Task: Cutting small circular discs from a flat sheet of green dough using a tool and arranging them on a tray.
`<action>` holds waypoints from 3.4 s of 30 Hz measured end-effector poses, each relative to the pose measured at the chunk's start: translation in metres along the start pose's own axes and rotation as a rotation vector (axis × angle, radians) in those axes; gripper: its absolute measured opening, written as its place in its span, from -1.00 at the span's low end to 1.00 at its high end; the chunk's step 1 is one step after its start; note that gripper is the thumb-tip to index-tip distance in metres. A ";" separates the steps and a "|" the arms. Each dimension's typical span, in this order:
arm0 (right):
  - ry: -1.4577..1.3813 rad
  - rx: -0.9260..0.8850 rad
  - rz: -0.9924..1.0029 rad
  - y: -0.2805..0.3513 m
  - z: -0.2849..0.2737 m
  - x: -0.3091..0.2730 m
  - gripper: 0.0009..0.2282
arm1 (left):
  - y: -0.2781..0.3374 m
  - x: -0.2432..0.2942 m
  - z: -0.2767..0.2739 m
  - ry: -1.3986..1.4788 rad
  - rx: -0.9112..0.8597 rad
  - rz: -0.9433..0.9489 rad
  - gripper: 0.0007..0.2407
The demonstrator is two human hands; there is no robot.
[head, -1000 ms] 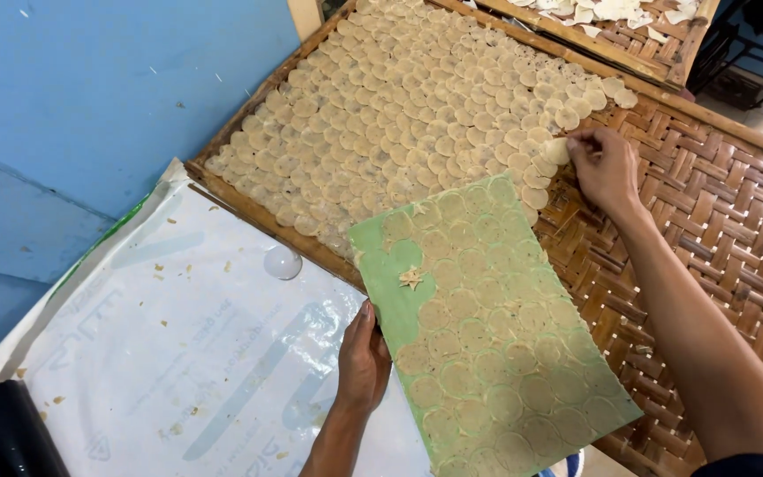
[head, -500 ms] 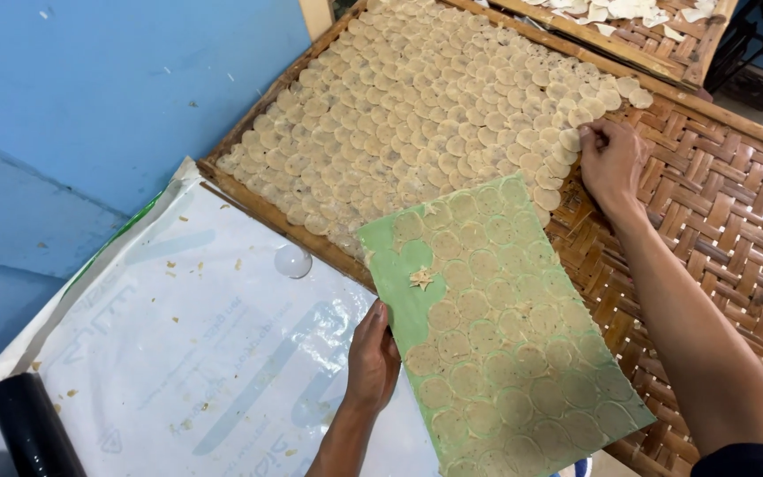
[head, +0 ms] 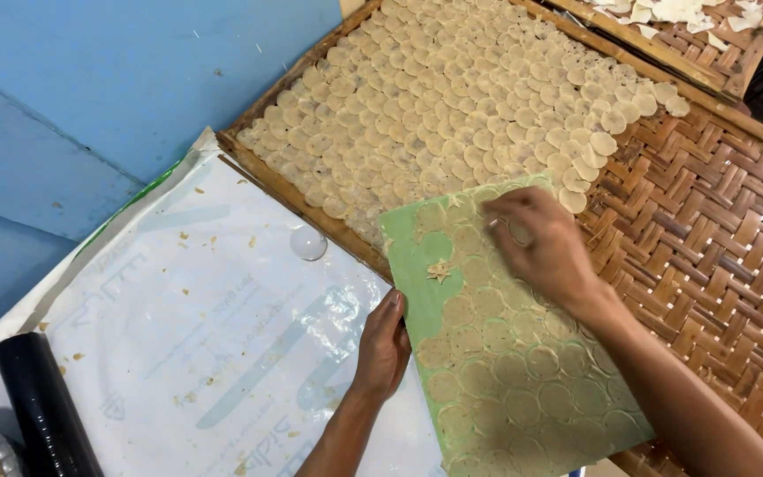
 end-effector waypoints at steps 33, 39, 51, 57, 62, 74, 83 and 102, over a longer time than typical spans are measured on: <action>-0.115 0.008 0.051 -0.020 0.023 -0.049 -0.86 | 0.003 0.007 0.012 -0.063 -0.008 -0.006 -0.60; -0.250 -0.049 0.111 -0.024 0.023 -0.030 -0.85 | 0.003 0.004 0.008 -0.054 0.020 -0.023 -0.60; -0.401 0.029 0.357 0.006 -0.016 0.054 -0.85 | 0.004 0.006 0.010 -0.055 0.071 -0.061 -0.64; -0.222 0.069 0.452 0.017 -0.054 0.127 -0.87 | 0.002 0.001 0.006 -0.034 0.099 -0.068 -0.65; -0.202 0.057 0.630 0.013 -0.068 0.187 -0.84 | 0.002 0.001 0.006 -0.006 0.110 -0.052 -0.65; 0.025 0.336 0.447 -0.016 -0.069 0.265 -0.90 | 0.002 0.004 0.011 0.010 0.226 -0.118 -0.61; 0.193 0.395 0.393 -0.024 -0.064 0.272 -0.88 | 0.002 0.004 0.009 0.014 0.191 -0.110 -0.62; 0.068 -0.105 0.000 -0.001 -0.002 0.014 -0.78 | -0.001 0.004 -0.013 0.091 0.197 0.120 -0.73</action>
Point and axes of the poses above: each hand's wrist, its own y-axis away from the middle knuckle, its own z-axis out of the palm, x = y × z, the point moved 5 cm from there along -y, towards the middle knuckle, and after that the axes turned 8 degrees about -x, right-handed, at the moved point
